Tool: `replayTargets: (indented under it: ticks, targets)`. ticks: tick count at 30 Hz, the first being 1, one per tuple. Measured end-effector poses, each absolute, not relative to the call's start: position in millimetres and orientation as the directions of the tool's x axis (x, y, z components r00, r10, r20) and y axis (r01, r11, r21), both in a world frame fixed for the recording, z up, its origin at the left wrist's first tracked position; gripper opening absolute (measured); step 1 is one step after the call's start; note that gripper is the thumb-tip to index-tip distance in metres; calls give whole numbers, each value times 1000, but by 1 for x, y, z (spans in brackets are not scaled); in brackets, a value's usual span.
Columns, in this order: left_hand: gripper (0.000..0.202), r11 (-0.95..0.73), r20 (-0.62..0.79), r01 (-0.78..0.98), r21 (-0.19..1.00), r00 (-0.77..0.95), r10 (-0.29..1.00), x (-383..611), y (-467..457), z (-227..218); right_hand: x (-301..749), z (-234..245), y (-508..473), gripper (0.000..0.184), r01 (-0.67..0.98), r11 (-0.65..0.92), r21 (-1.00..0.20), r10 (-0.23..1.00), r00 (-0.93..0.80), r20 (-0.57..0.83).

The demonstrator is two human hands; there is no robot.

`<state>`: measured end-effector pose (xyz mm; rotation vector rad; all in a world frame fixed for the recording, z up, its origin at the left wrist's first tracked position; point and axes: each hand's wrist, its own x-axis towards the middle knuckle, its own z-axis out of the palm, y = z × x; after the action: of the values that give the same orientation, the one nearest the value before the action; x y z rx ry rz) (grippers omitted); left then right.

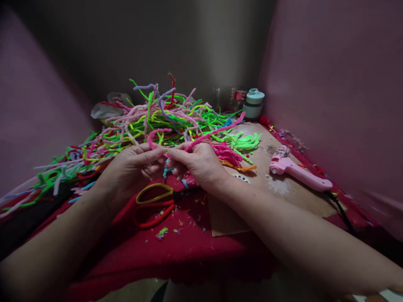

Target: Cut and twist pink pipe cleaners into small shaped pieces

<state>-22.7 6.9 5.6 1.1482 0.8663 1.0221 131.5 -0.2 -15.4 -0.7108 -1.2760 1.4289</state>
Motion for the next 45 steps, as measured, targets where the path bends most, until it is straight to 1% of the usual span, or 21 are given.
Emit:
replayTargets:
  ticks: [2, 5, 9, 13, 15, 17, 20, 22, 27, 29, 31, 33, 35, 36, 37, 38, 40, 42, 43, 44, 45]
  targets:
    - [10, 114, -45, -199, 973, 322, 946, -24, 8, 6, 132, -17, 2, 22, -365, 37, -930, 933, -322, 164]
    - [13, 185, -98, -236, 954, 340, 935, -27, 12, 7, 134, -19, 5, 19, -417, -53, -907, 911, -391, 127]
    - [17, 270, -157, -227, 936, 417, 895, -28, 14, 8, 133, -19, 5, 15, -452, -39, -891, 928, -346, 135]
    - [17, 244, -126, -233, 941, 426, 896, -27, 13, 6, 132, -17, 1, 12, -459, 31, -888, 916, -343, 209]
    - [17, 222, -105, -238, 946, 424, 900, -27, 12, 5, 131, -16, 0, 13, -455, 41, -889, 919, -331, 212]
    - [18, 211, -94, -227, 951, 438, 894, -27, 12, 5, 131, -16, 0, 13, -457, -1, -890, 925, -338, 173]
    - [20, 225, -103, -205, 953, 477, 873, -29, 12, 6, 132, -16, 2, 14, -449, -125, -885, 897, -433, 93]
    - [21, 253, -126, -182, 950, 518, 846, -31, 13, 7, 133, -15, 2, 14, -446, -175, -878, 874, -481, 70]
    - [17, 283, -154, -135, 949, 587, 795, -34, 15, 5, 133, -15, 1, 15, -448, -161, -879, 862, -497, 96]
    - [18, 268, -169, -93, 959, 572, 803, -33, 15, 4, 133, -15, 2, 15, -444, -143, -884, 870, -482, 101]
    - [24, 222, -172, -39, 974, 509, 843, -33, 15, 5, 133, -15, 4, 15, -447, -115, -887, 891, -441, 107]
    - [28, 108, -117, 45, 993, 400, 909, -34, 13, 9, 135, -15, 7, 15, -457, -73, -886, 918, -379, 120]
    - [28, -60, -18, 211, 976, 349, 937, -38, 11, 16, 137, -16, 11, 14, -464, -30, -885, 937, -321, 136]
    - [27, -149, 13, 324, 934, 388, 922, -40, 10, 20, 138, -16, 12, 14, -465, -13, -885, 944, -298, 143]
    - [26, -223, -6, 430, 875, 470, 883, -41, 9, 23, 139, -15, 14, 14, -465, 2, -885, 948, -281, 150]
    - [23, -298, -55, 526, 796, 553, 831, -43, 8, 26, 140, -15, 15, 14, -462, 14, -887, 951, -269, 155]
    - [17, -463, -173, 667, 584, 659, 732, -43, 4, 28, 142, -14, 16, 15, -452, 38, -891, 954, -248, 167]
    - [12, -598, -234, 728, 336, 680, 695, -40, 0, 25, 144, -13, 17, 16, -435, 61, -898, 956, -233, 177]
    - [11, -638, -233, 735, 232, 678, 697, -39, -2, 22, 145, -12, 18, 16, -429, 71, -901, 956, -229, 184]
    - [10, -661, -226, 734, 155, 678, 700, -37, -5, 19, 146, -12, 18, 16, -425, 82, -902, 955, -226, 193]
    - [8, -674, -212, 731, 103, 678, 703, -36, -7, 15, 146, -12, 19, 16, -423, 92, -901, 953, -225, 203]
